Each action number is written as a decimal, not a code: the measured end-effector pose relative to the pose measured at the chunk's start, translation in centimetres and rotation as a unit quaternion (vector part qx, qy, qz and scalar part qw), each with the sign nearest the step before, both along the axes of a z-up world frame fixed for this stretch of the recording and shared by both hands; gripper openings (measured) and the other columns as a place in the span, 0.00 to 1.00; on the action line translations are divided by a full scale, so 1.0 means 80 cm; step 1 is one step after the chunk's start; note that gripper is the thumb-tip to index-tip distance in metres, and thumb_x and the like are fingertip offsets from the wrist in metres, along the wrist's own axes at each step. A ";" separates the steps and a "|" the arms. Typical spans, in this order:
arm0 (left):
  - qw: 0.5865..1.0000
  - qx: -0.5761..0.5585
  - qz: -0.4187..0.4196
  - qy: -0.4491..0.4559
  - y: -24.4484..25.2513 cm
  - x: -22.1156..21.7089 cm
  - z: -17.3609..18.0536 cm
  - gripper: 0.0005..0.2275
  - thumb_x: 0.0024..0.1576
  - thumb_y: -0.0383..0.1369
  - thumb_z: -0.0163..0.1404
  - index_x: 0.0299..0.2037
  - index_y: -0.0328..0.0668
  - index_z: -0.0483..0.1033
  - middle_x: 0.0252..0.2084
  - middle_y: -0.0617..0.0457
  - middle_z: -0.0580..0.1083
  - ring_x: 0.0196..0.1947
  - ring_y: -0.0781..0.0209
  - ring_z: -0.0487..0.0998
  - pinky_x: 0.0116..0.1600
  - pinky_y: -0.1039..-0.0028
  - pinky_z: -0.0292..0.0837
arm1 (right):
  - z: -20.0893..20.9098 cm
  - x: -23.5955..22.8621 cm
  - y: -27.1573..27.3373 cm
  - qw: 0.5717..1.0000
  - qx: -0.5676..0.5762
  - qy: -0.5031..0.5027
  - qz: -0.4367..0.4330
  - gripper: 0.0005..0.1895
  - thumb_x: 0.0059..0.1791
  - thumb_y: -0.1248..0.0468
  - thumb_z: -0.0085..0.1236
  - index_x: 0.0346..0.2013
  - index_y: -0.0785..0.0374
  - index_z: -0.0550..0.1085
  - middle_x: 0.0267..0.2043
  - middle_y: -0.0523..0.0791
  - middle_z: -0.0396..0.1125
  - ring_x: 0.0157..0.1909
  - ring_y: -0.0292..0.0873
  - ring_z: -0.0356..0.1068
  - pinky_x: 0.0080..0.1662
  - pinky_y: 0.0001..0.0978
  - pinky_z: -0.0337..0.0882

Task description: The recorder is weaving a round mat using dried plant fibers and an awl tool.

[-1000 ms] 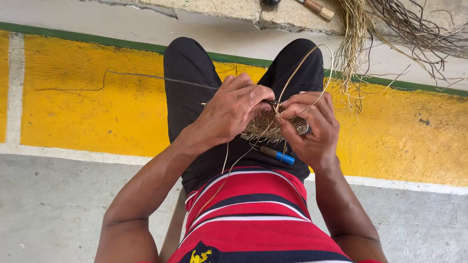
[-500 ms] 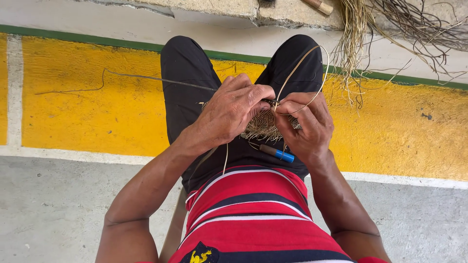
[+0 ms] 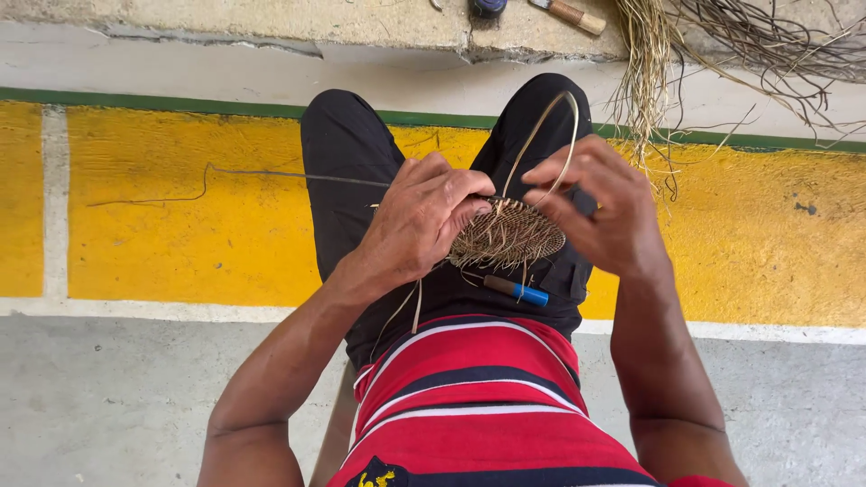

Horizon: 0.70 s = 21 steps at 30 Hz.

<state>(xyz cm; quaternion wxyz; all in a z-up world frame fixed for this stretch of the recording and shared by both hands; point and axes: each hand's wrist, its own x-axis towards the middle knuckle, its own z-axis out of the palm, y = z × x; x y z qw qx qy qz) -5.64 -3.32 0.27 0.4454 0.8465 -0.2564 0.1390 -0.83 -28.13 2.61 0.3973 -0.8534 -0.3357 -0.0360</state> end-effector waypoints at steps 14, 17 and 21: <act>0.999 0.030 -0.016 0.011 -0.002 0.006 0.008 0.07 0.62 0.30 0.58 0.48 0.43 0.76 0.38 0.57 0.78 0.39 0.58 0.70 0.49 0.65 0.63 | -0.011 -0.012 -0.010 0.975 -0.086 -0.185 0.087 0.13 0.41 0.67 0.71 0.39 0.53 0.79 0.38 0.42 0.66 0.40 0.43 0.67 0.39 0.37 0.69; 0.999 0.047 -0.003 -0.012 0.004 0.014 0.003 0.09 0.60 0.29 0.56 0.49 0.42 0.76 0.41 0.55 0.78 0.41 0.57 0.71 0.50 0.65 0.63 | -0.020 0.000 -0.027 0.993 -0.020 -0.105 0.060 0.09 0.46 0.66 0.66 0.40 0.55 0.78 0.40 0.43 0.67 0.43 0.42 0.68 0.41 0.34 0.70; 0.998 0.058 0.010 0.016 0.013 0.039 0.010 0.04 0.65 0.31 0.56 0.47 0.44 0.76 0.41 0.55 0.78 0.43 0.55 0.72 0.50 0.64 0.64 | -0.043 0.045 -0.005 0.982 0.055 0.157 -0.086 0.10 0.60 0.60 0.53 0.44 0.63 0.78 0.36 0.42 0.71 0.38 0.34 0.71 0.40 0.29 0.71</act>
